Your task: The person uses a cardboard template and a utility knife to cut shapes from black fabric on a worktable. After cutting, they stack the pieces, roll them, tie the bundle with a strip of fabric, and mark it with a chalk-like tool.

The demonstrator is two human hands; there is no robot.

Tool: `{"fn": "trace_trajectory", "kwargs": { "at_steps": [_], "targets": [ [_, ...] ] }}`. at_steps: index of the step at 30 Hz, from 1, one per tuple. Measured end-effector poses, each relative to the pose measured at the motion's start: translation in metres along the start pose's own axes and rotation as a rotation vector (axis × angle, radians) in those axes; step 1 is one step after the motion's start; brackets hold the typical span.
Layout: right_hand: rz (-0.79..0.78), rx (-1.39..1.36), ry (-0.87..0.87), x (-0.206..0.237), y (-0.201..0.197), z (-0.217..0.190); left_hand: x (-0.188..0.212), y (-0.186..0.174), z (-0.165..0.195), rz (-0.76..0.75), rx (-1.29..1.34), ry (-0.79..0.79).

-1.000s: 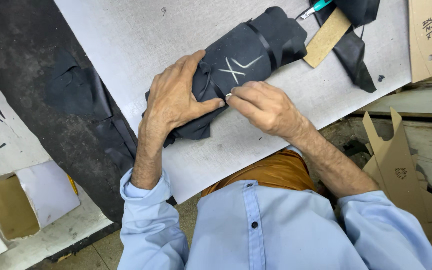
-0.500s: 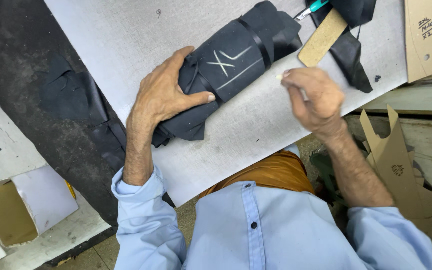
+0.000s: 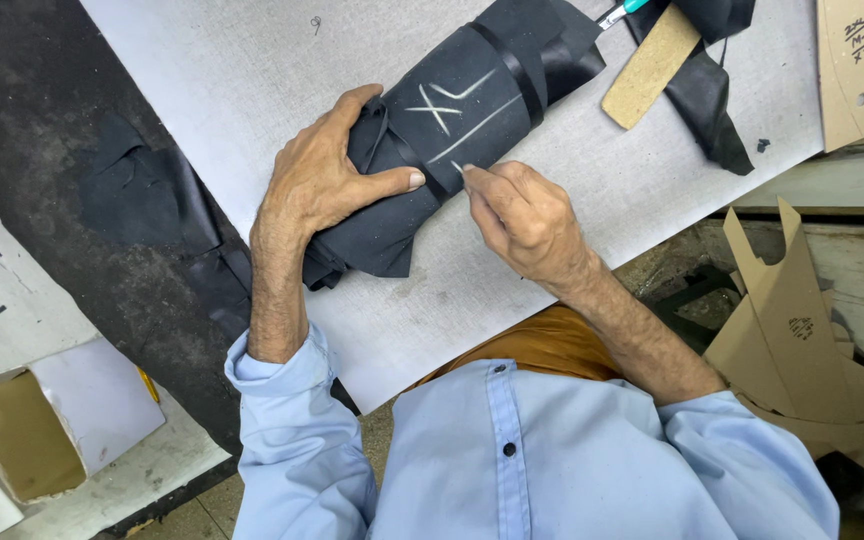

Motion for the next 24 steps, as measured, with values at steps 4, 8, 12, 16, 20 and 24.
{"fn": "trace_trajectory", "kwargs": {
  "at_steps": [4,8,12,16,20,24],
  "targets": [
    [-0.022,-0.021,-0.054,0.0,-0.002,-0.004,0.001,0.0,-0.001,0.017,0.017,0.012],
    [-0.039,0.04,-0.163,-0.007,0.0,-0.004,0.002,0.0,0.002,0.014,0.027,0.029],
    [-0.062,0.048,-0.108,-0.01,-0.006,0.008,0.001,-0.001,0.002,0.025,0.01,0.031],
    [0.017,-0.136,0.086,-0.007,-0.01,0.024,0.002,0.001,0.0,0.015,0.031,0.015],
    [0.036,-0.141,0.224,0.001,-0.001,0.027,0.003,0.0,0.002,0.02,0.023,0.044],
    [0.029,-0.158,0.249,0.004,0.0,0.025,0.003,-0.001,0.003,0.023,0.026,0.027]
  ]
}}
Point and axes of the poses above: each hand's wrist, its own x-axis away from the middle knuckle, its own y-axis out of the palm, z = x × y, the point moved 8 cm from there along -x, towards the middle knuckle, and after that the axes turned 8 degrees about z, right-handed, at the moved point
